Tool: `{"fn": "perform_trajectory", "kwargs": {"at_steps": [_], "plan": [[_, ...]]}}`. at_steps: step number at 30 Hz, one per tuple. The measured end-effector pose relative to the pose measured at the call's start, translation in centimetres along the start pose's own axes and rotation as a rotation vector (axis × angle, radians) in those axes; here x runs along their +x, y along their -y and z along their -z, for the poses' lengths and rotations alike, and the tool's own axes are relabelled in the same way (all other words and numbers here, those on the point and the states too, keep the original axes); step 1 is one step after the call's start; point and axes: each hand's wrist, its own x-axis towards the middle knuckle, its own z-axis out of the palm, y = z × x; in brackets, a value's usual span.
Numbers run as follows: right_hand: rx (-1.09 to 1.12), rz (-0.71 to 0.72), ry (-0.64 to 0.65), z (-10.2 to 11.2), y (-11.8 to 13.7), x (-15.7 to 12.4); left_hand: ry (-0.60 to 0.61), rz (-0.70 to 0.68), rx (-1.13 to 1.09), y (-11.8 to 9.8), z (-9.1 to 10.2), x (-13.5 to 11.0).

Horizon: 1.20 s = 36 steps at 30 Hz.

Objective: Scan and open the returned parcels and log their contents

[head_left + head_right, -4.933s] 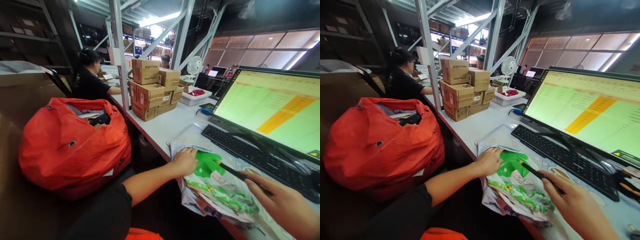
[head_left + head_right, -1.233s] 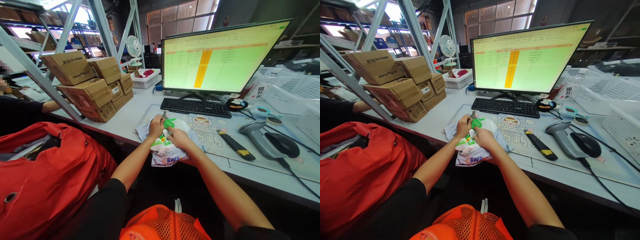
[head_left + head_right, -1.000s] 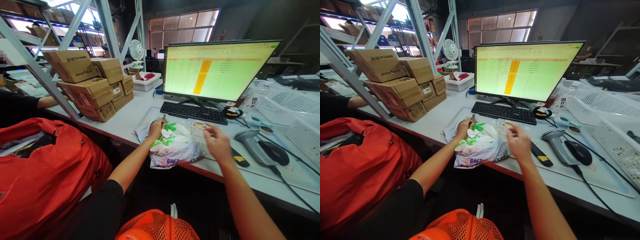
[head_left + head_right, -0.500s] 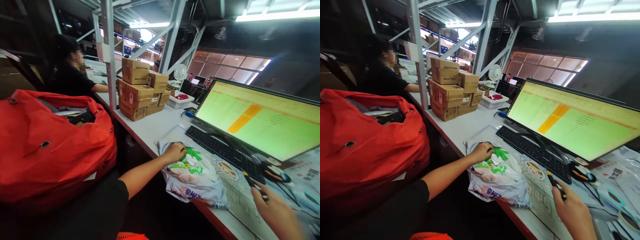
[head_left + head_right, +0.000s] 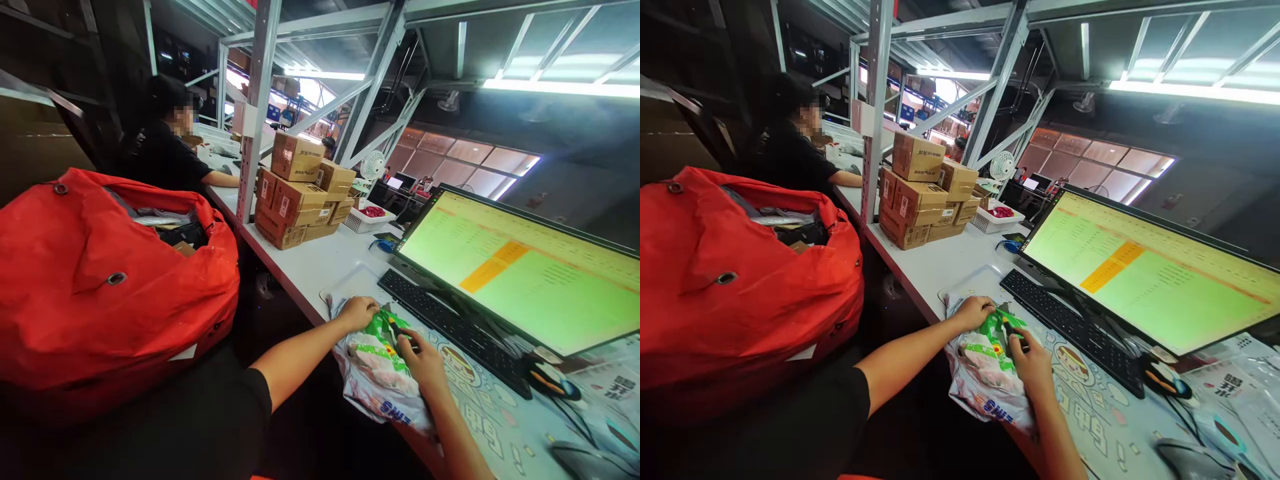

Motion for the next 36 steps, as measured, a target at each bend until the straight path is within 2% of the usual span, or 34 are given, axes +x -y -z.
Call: {"fn": "perform_trajectory", "kwargs": {"at_steps": [6, 11, 14, 17, 19, 21, 25, 28, 31, 33, 34, 36], "plan": [[-0.309, 0.084, 0.067, -0.1, -1.2, -0.8, -0.005, 0.002, 0.037, 0.0, 0.0, 0.0], [-0.481, 0.089, 0.058, -0.8, -0.1, -1.1, -0.062, -0.071, 0.156, -0.9, 0.0, -1.2], [-0.568, 0.059, 0.038, -0.8, 0.9, -1.3, -0.055, -0.116, 0.242, -1.6, 0.0, -1.8], [-0.644, 0.027, 0.026, 0.4, 1.6, -1.4, -0.018, -0.159, 0.301, -1.9, 0.0, -2.0], [-0.687, 0.011, 0.029, 2.1, 1.5, -1.4, 0.008, -0.174, 0.325, -1.9, 0.1, -2.0], [-0.73, -0.054, 0.023, 4.4, 0.7, -1.4, 0.028, -0.171, 0.338, -1.9, 0.1, -1.9], [-0.722, -0.255, -0.034, 8.4, -2.7, -1.6, 0.049, -0.154, 0.341, -2.0, 0.1, -1.7], [-0.56, -0.242, -0.117, 9.2, -4.9, -2.0, 0.044, -0.128, 0.333, -2.1, 0.1, -1.8], [-0.247, -0.233, -0.139, 9.2, -6.7, -3.2, 0.032, -0.088, 0.318, -2.1, 0.3, -2.1], [-0.071, -0.278, -0.162, 9.5, -8.4, -4.3, 0.026, -0.071, 0.297, -2.4, 0.7, -2.1], [-0.055, -0.309, -0.192, 9.8, -9.5, -4.9, 0.017, -0.071, 0.282, -2.8, 1.1, -2.0], [-0.185, -0.364, -0.278, 10.4, -11.8, -6.0, -0.015, -0.093, 0.245, -4.1, 2.6, -1.8]]}}
